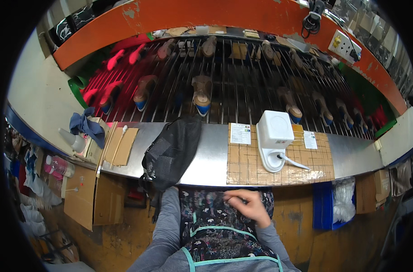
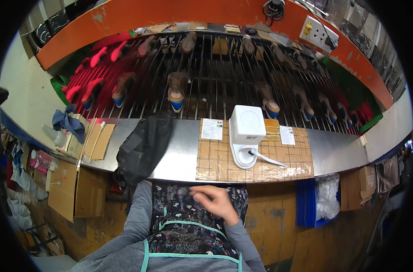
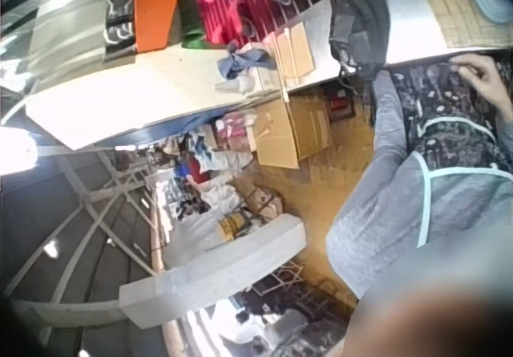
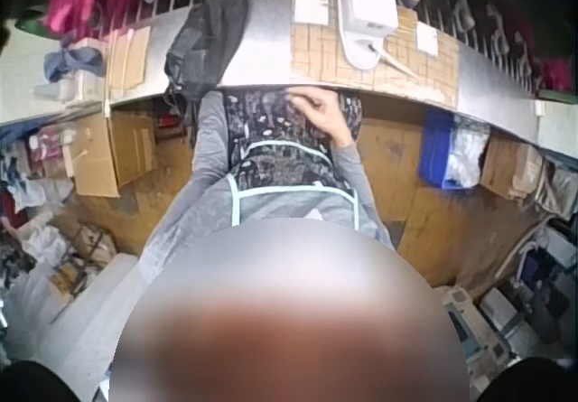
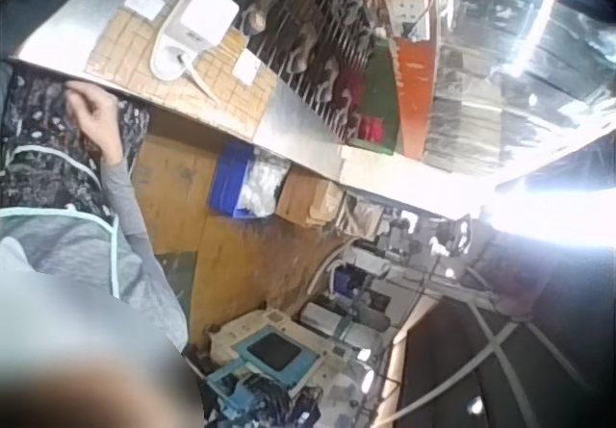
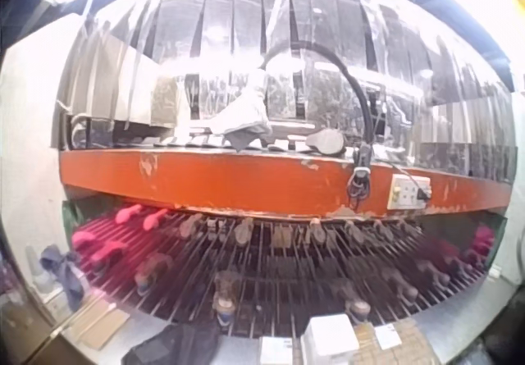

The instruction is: The person applies glue to the sole and strap of a blue and white sandal using a brush. They repeatedly dip the brush into a white container and spread the adhesive along the edges. After finishing, they place the sandal on a rack and pack a black plastic bag into a cardboard box.

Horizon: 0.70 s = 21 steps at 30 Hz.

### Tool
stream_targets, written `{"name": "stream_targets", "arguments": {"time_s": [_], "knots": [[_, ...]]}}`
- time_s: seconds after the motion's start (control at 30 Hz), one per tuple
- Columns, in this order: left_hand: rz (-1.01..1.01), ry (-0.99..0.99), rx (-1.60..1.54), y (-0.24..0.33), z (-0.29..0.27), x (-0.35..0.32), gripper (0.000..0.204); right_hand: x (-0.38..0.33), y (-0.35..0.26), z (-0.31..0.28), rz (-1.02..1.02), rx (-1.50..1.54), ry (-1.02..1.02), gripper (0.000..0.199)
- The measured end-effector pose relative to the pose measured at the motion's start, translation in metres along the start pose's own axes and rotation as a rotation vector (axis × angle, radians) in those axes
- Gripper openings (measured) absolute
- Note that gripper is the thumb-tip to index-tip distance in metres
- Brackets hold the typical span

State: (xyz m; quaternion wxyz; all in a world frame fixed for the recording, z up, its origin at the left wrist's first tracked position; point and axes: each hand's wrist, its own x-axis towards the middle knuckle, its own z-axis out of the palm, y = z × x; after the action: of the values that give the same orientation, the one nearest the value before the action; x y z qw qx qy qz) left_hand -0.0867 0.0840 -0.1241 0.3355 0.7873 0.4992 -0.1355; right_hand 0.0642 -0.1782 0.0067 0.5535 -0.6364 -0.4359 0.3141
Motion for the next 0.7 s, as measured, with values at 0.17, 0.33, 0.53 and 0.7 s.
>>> {"name": "stream_targets", "arguments": {"time_s": [0.17, 0.33, 0.53, 0.7], "knots": [[-0.051, 0.034, -0.101, 0.004, -0.010, 0.001, 0.077, 0.016, 0.011, -0.028, -0.267, -0.629, 0.328, 0.016], [-0.014, 0.037, -0.152, 0.048, 0.028, -0.025, 0.077, 0.102, 0.022, -0.004, -0.339, -1.141, 0.182, 0.020], [-0.044, -0.016, -0.063, 0.000, 0.049, -0.011, 0.071, 0.051, 0.001, -0.015, 0.129, 0.334, -0.643, 0.017], [0.028, 0.138, -0.166, -0.121, 0.088, -0.035, 0.045, -0.082, 0.051, -0.062, 0.262, 0.206, 0.372, 0.012]]}}
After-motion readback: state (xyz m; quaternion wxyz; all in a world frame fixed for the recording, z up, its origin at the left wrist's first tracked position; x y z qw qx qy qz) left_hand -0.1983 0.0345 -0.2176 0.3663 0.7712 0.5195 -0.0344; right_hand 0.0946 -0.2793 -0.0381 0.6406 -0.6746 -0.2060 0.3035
